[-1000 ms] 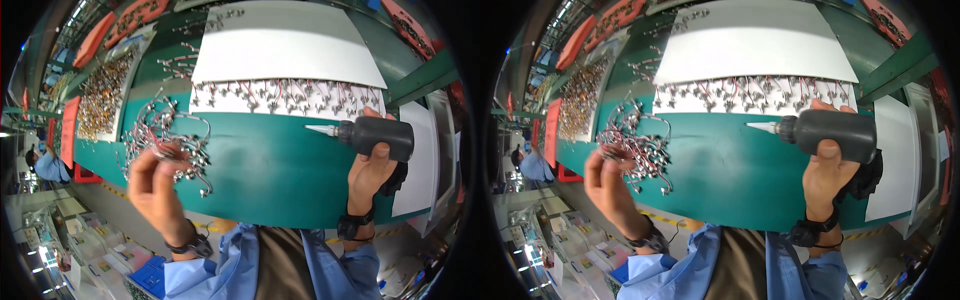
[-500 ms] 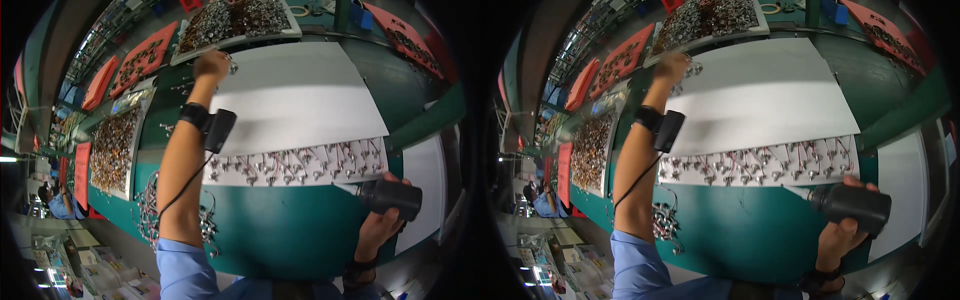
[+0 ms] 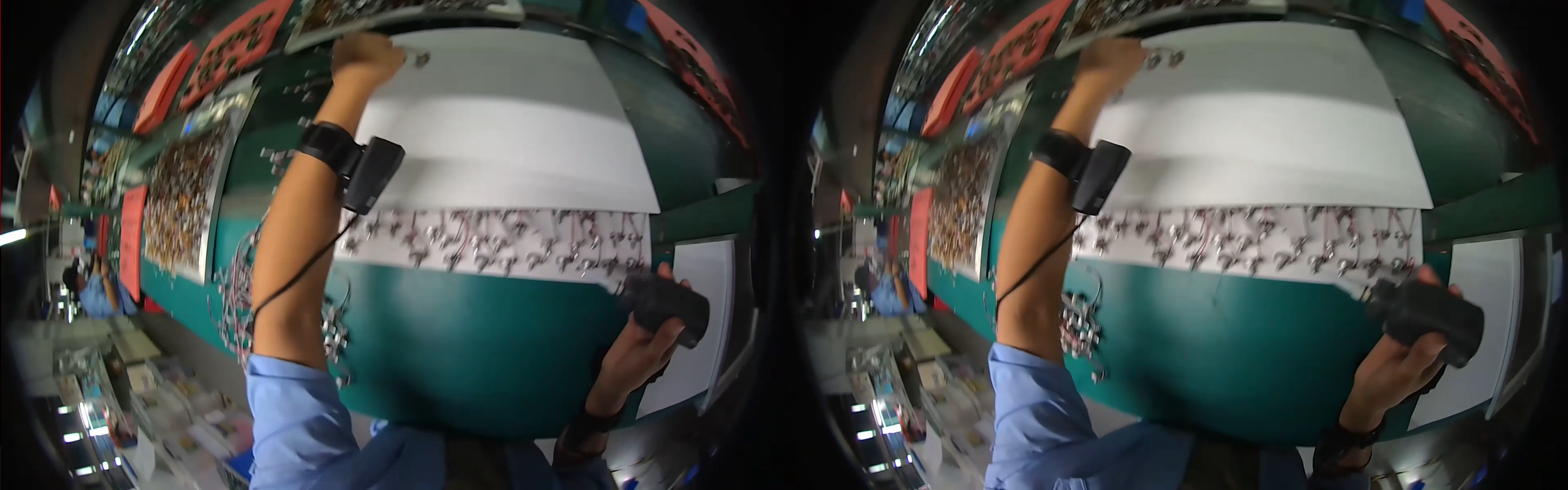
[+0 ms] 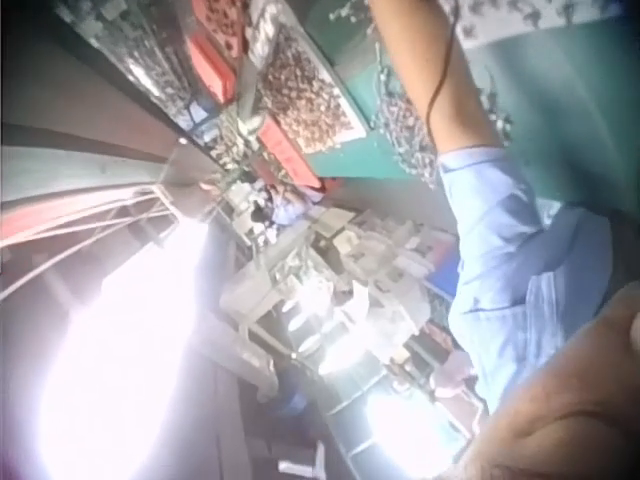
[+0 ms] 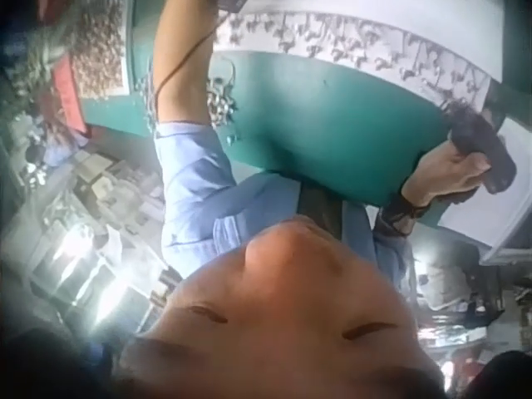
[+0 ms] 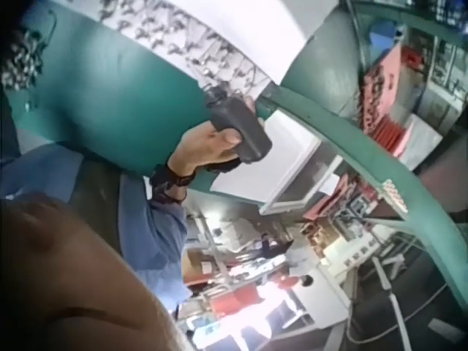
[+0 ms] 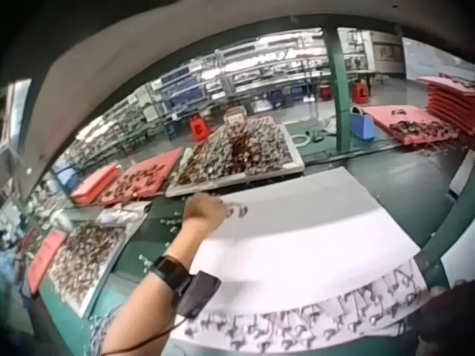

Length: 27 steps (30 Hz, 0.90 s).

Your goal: The person picks up a wire assembly, applies glue to the component from a squeeze bottle, and places it onto a white board. This process is repeated for several assemblies, occasionally wiping the glue bottle tip with a black cloth.

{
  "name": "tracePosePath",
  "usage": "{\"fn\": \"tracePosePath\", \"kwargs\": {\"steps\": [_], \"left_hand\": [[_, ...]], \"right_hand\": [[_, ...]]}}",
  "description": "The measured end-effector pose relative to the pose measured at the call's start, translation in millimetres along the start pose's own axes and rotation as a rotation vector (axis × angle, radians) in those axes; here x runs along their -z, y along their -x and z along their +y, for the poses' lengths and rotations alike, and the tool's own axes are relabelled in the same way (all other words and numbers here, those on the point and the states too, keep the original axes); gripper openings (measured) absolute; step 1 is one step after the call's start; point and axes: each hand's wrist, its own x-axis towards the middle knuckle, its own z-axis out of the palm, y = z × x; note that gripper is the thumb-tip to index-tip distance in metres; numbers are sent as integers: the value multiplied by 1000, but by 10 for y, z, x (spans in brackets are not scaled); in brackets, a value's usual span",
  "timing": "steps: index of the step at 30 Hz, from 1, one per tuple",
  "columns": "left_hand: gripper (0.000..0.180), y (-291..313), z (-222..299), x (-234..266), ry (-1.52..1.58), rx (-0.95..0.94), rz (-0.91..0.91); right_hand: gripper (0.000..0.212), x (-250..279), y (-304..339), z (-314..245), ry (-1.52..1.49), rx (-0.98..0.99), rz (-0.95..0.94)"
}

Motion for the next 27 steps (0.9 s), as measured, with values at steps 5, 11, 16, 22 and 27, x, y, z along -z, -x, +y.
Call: {"fn": "tracePosePath", "kwargs": {"steps": [5, 11, 16, 22, 27], "left_hand": [[32, 1376, -262, 959, 341, -40, 35], [16, 3384, -358, 979, 361, 190, 62], [17, 3637, -184, 599, 110, 66, 178], [14, 3632, -169, 538, 68, 75, 187], [5, 3757, 31, 813, 678, 498, 319]], "right_hand": [[62, -245, 57, -78, -191, -109, 8], [60, -324, 351, -52, -303, -187, -282], [56, -573, 667, -76, -203, -181, -314], [56, -651, 781, -55, -150, -155, -315], [58, -589, 769, -65, -156, -137, -348]]}}
